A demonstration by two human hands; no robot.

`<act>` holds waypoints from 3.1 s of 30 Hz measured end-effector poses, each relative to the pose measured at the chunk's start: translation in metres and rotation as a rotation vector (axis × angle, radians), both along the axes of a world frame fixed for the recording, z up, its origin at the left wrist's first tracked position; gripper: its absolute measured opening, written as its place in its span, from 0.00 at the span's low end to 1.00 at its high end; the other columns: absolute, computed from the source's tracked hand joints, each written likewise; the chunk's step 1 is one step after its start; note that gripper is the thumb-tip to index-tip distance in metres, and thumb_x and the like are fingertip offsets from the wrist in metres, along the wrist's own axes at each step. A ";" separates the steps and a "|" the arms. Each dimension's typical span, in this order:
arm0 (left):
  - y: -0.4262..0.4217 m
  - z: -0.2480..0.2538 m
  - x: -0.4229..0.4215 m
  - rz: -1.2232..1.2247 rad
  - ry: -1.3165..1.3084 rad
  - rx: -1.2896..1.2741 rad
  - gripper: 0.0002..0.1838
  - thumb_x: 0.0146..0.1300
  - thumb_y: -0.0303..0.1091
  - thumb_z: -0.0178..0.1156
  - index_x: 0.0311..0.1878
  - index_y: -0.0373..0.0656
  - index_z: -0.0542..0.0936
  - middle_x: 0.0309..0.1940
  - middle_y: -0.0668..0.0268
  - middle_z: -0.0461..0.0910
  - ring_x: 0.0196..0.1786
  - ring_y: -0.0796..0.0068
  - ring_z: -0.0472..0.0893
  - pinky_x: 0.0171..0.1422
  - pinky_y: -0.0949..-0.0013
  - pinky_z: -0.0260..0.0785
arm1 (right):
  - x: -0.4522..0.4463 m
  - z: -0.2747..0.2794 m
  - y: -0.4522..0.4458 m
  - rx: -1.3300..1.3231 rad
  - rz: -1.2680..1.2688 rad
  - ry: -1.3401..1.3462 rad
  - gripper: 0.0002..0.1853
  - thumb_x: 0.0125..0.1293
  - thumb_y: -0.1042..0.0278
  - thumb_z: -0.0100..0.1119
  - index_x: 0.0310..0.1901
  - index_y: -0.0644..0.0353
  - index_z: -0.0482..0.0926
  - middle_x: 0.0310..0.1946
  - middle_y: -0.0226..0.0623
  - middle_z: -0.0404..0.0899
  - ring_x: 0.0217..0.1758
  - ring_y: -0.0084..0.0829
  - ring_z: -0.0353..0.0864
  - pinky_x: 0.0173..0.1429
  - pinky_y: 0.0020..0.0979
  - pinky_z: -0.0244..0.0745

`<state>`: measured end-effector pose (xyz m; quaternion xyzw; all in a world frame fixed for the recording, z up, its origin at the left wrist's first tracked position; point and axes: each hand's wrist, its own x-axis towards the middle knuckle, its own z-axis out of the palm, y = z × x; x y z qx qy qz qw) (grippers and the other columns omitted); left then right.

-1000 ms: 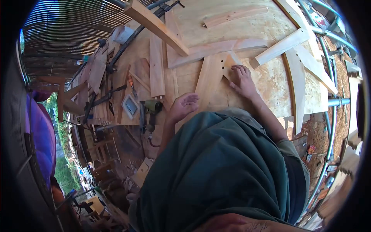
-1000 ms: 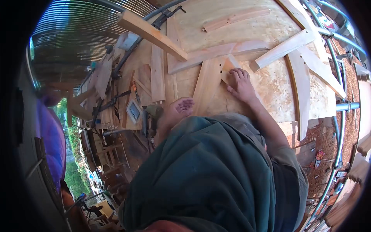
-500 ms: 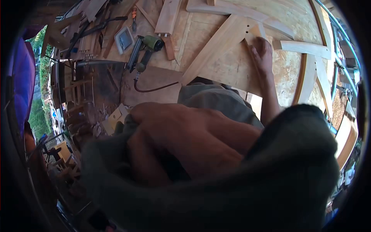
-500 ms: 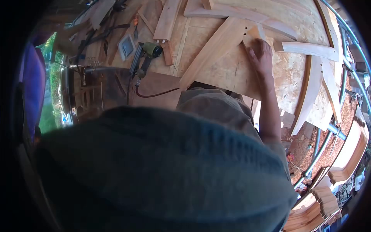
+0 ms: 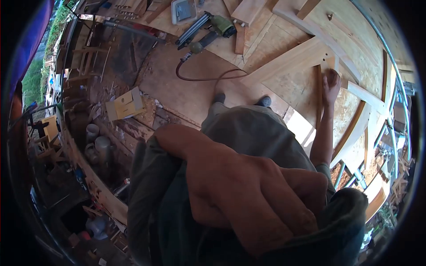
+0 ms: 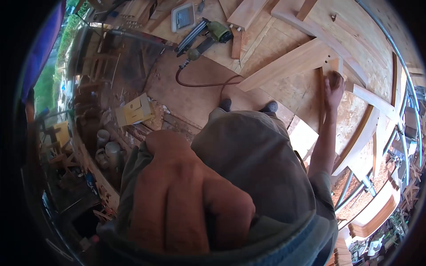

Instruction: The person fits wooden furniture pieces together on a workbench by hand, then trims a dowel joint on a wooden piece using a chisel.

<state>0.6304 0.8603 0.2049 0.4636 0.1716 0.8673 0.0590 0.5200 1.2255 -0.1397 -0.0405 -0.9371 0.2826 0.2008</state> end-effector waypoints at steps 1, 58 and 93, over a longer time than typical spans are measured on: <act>-0.008 0.003 0.003 0.022 -0.001 0.014 0.14 0.77 0.36 0.50 0.51 0.36 0.81 0.53 0.50 0.81 0.49 0.46 0.78 0.59 0.49 0.67 | 0.001 0.000 0.000 -0.005 0.012 -0.008 0.28 0.68 0.49 0.65 0.62 0.61 0.76 0.60 0.48 0.78 0.65 0.53 0.73 0.71 0.48 0.65; -0.334 -0.065 -0.191 0.695 -0.418 0.322 0.34 0.61 0.75 0.57 0.46 0.50 0.76 0.32 0.67 0.77 0.38 0.69 0.76 0.57 0.57 0.67 | -0.153 0.206 -0.433 -1.148 0.986 -0.497 0.38 0.57 0.56 0.81 0.66 0.62 0.73 0.70 0.43 0.72 0.73 0.38 0.71 0.79 0.39 0.62; -0.151 -0.064 -0.208 0.481 -0.293 -0.223 0.34 0.60 0.58 0.66 0.45 0.28 0.76 0.36 0.57 0.78 0.37 0.69 0.78 0.46 0.65 0.72 | -0.161 0.377 -0.274 -1.037 0.505 0.405 0.15 0.84 0.58 0.46 0.64 0.54 0.66 0.39 0.35 0.74 0.19 0.20 0.69 0.21 0.23 0.62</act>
